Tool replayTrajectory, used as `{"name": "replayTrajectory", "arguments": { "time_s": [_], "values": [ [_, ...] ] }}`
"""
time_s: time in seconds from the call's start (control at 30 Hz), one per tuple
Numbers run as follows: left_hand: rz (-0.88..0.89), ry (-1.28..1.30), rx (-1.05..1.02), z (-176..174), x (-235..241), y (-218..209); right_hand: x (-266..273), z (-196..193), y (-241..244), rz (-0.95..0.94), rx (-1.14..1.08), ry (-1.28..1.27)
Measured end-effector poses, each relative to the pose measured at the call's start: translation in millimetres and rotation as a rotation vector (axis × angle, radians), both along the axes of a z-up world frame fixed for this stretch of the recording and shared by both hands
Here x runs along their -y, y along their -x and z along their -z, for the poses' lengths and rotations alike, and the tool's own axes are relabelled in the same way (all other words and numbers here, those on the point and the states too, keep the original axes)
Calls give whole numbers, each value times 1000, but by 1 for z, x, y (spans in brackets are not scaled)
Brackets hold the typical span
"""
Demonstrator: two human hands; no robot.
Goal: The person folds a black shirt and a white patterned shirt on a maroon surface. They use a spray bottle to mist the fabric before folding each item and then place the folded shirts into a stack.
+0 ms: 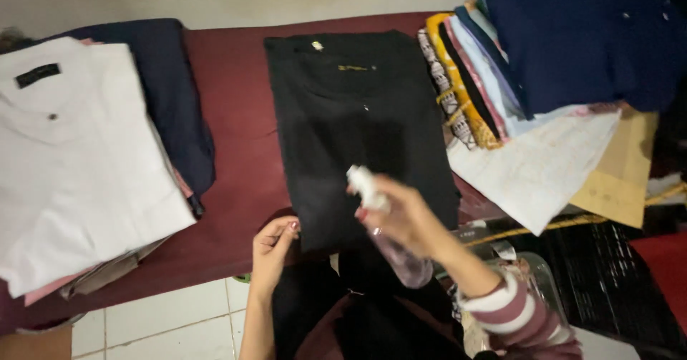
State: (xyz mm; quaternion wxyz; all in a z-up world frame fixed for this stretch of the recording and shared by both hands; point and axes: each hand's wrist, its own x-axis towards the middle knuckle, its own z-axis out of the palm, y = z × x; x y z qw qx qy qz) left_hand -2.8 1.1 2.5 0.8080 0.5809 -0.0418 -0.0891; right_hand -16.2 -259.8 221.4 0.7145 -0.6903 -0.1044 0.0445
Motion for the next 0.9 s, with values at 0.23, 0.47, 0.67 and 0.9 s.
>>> {"name": "replayTrajectory", "arguments": {
  "time_s": [0.23, 0.47, 0.67, 0.9],
  "values": [
    [-43, -65, -24, 8, -8, 3, 7, 54, 61, 95, -170, 222],
    [-84, -90, 15, 6, -14, 2, 72, 92, 88, 522, -175, -63],
    [-56, -9, 10, -11, -11, 3, 59, 81, 95, 527, -87, 37],
    [-100, -49, -1, -11, -10, 5, -14, 60, 99, 153, 32, 264]
  ]
}}
